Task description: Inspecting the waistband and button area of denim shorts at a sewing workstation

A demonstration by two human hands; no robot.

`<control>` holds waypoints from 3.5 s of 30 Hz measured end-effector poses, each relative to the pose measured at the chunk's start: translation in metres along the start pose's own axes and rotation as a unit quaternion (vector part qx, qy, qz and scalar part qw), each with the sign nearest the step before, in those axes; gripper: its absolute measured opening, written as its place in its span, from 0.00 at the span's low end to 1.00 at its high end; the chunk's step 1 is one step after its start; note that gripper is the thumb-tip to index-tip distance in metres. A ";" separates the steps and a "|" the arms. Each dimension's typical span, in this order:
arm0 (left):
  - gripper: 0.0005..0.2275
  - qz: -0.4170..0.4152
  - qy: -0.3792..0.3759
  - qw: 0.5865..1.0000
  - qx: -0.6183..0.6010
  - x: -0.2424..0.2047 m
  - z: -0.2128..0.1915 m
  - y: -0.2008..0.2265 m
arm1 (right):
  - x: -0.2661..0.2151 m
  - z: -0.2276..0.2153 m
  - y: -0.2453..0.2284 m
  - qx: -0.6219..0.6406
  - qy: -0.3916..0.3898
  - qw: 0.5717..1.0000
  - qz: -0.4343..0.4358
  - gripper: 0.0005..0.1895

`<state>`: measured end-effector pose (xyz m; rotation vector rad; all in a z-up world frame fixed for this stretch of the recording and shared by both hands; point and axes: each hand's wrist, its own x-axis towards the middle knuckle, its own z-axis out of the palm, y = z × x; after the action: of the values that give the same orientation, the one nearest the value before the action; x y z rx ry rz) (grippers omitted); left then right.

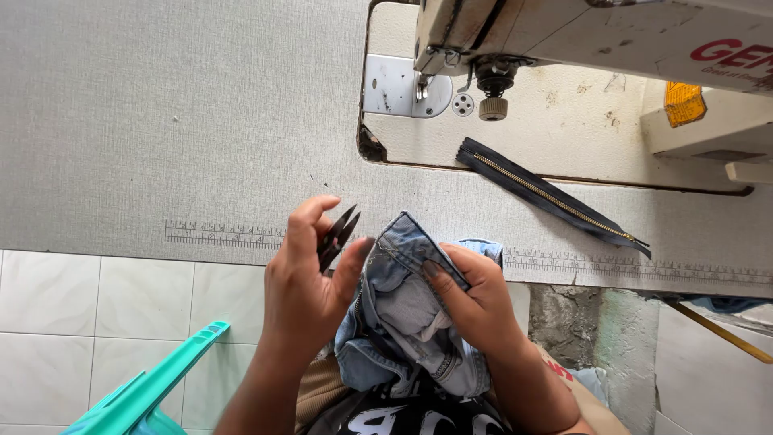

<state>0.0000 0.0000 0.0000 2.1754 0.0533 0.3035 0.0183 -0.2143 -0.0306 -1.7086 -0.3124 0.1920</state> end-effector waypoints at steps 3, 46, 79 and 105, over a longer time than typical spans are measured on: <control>0.21 -0.030 -0.013 0.999 -0.038 -0.010 -0.003 0.007 | -0.001 -0.002 -0.003 -0.027 -0.029 0.999 0.017 0.14; 0.20 0.092 -0.035 0.993 -0.064 -0.035 0.007 0.025 | 0.014 0.021 -0.049 -0.405 0.106 0.808 -0.415 0.11; 0.23 0.040 -0.033 0.992 -0.118 -0.022 -0.006 0.016 | -0.022 0.020 -0.066 -0.405 0.105 0.835 -0.357 0.02; 0.09 0.174 -0.139 0.950 -0.221 0.018 -0.007 0.049 | -0.046 0.006 -0.008 0.423 0.101 0.900 0.037 0.17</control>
<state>0.0125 -0.0200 0.0471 1.7504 -0.5159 0.1801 -0.0281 -0.2217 -0.0260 -0.8604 0.0105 0.1687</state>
